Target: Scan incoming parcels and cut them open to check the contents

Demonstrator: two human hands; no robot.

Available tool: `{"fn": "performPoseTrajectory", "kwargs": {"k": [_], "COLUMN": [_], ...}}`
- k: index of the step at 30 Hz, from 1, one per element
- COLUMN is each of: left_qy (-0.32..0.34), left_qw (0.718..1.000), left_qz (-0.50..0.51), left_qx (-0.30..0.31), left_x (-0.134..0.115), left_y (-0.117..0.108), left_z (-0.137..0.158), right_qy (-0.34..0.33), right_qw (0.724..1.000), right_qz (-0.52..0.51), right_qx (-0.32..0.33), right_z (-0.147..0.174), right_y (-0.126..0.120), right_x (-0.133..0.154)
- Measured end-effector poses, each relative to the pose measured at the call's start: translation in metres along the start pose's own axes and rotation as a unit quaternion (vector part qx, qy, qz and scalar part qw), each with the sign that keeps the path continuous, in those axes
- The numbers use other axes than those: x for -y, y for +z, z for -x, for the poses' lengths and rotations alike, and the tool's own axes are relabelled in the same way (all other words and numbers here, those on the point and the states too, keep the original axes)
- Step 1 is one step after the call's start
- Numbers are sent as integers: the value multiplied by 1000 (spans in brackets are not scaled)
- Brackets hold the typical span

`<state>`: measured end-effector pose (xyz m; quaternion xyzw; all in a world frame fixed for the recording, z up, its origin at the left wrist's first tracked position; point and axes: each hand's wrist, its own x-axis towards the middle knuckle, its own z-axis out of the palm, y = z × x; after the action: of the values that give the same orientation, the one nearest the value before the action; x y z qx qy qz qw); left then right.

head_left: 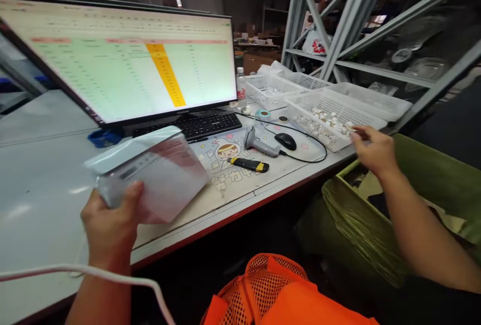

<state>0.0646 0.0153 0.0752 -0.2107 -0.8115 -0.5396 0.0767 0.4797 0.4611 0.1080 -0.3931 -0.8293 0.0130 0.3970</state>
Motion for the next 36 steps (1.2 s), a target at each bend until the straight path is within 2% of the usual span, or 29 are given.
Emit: {"fn": "performPoseTrajectory", "kwargs": {"k": [1,3,5,6,9,12,14,16,18,20,22,24,27,29,31,33,36], "left_qy": [13,75,132,137,118,108,109,111,116,122,132,141,150,150,140,115,84], "left_qw": [999,993,984,983,986,986,984,981,978,975,971,967,961,960,963,970,973], "left_qz": [-44,-96,-111,-111,-99,-87,-88,-99,-112,-120,-123,-127,-147,-155,-143,-116,-58], "left_qx": [-15,-2,31,41,67,97,113,122,131,144,159,171,179,180,180,182,207], "left_x": [-6,-20,-32,-36,-41,-42,-43,-47,-51,-55,-59,-62,-65,-65,-62,-55,-35], "left_y": [0,2,7,10,15,15,16,18,20,23,26,29,33,35,32,23,-2], "left_z": [-3,-11,-23,-30,-48,-59,-62,-63,-65,-66,-68,-70,-72,-73,-73,-74,-75], "right_qy": [-39,-91,-97,-86,-35,-7,-10,-16,-38,-106,-201,-269,-296,-297,-290,-265,-199], "right_qw": [998,983,968,959,932,924,925,928,934,939,927,902,884,880,882,896,926], "right_qz": [-36,-68,-25,12,107,128,128,130,119,67,-28,-117,-174,-187,-191,-175,-92], "right_qx": [37,142,229,268,345,361,359,349,333,320,315,316,318,320,318,311,307], "right_z": [-8,-17,-20,-21,-23,-23,-21,-21,-22,-24,-24,-22,-18,-18,-21,-27,-35], "right_y": [24,71,114,132,174,195,198,191,172,144,113,85,62,61,70,87,123], "right_x": [34,101,155,176,214,229,234,237,239,239,240,245,256,261,260,252,227]}}
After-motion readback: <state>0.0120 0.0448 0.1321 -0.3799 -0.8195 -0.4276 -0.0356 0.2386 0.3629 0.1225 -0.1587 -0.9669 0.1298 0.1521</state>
